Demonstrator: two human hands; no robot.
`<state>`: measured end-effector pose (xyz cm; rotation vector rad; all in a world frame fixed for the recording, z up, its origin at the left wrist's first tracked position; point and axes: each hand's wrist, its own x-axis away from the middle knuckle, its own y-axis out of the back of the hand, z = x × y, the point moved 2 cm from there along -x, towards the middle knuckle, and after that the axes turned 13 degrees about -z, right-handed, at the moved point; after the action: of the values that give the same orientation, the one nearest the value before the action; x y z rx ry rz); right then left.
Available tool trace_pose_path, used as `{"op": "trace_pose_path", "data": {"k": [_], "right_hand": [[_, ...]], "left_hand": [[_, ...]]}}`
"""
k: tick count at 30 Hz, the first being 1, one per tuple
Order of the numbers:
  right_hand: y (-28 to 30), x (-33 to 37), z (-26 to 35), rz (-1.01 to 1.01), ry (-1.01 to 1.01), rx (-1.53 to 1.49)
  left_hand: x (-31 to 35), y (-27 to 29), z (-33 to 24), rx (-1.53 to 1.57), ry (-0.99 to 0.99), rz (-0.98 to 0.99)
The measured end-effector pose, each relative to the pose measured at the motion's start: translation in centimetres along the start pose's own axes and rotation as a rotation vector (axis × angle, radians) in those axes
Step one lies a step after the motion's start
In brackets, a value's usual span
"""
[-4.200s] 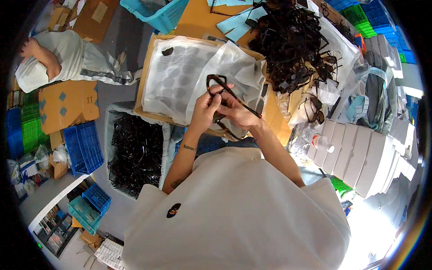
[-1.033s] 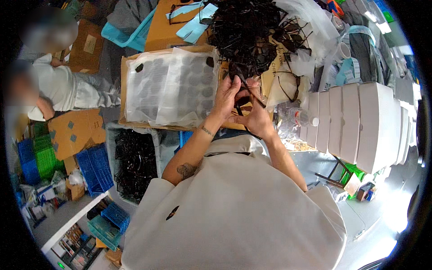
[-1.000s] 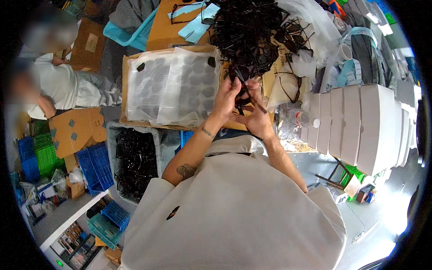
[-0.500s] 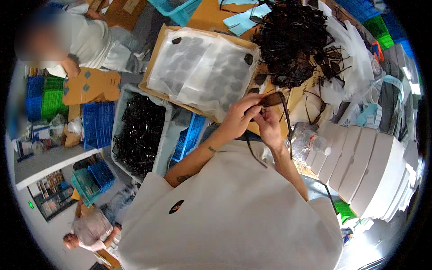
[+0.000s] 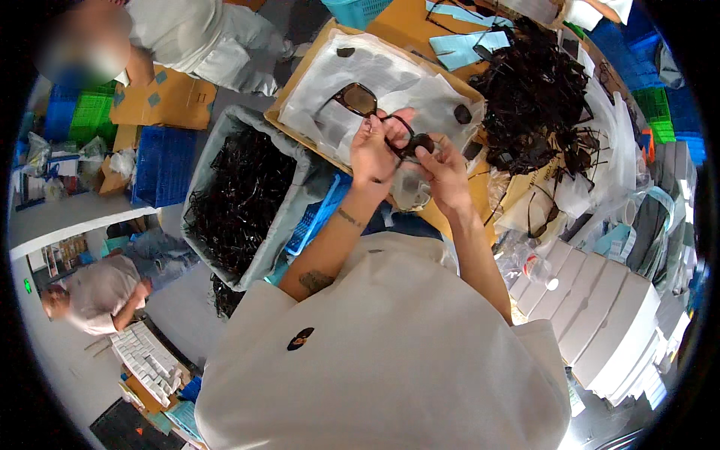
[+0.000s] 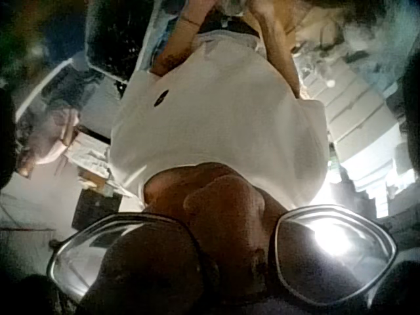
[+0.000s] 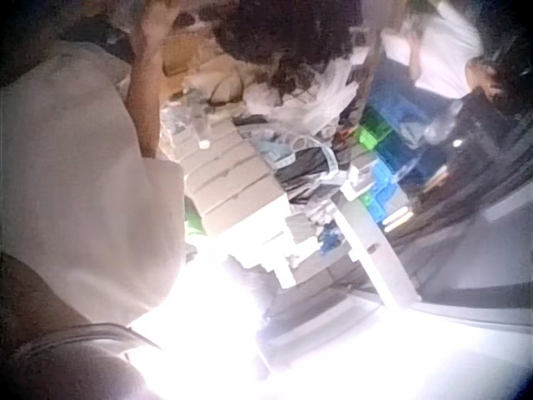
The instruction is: The person assembles sunglasses by picking up lenses and frames from a tray and bin, then snapping them together. The person places the completed sunglasses into a pile on the table. The person repeats this process for multiple pairs.
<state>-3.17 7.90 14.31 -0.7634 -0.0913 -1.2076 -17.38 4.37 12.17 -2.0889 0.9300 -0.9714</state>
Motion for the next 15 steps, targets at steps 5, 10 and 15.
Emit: {"op": "trace_pose_path", "data": {"k": [5,10,15], "right_hand": [[-1.2,-2.4,-0.5,-0.112,0.225,0.128],[0.9,-6.6,-1.2,-0.264,0.557,0.949],[3.9,-11.8,0.9,-0.432,0.538,1.955]], "left_hand": [[-1.6,2.3,-4.9,0.307,0.112,0.143],[-1.1,7.9,-8.1,0.142,0.064,0.037],[0.7,9.9,-10.3,-0.103,0.098,-0.035]]}}
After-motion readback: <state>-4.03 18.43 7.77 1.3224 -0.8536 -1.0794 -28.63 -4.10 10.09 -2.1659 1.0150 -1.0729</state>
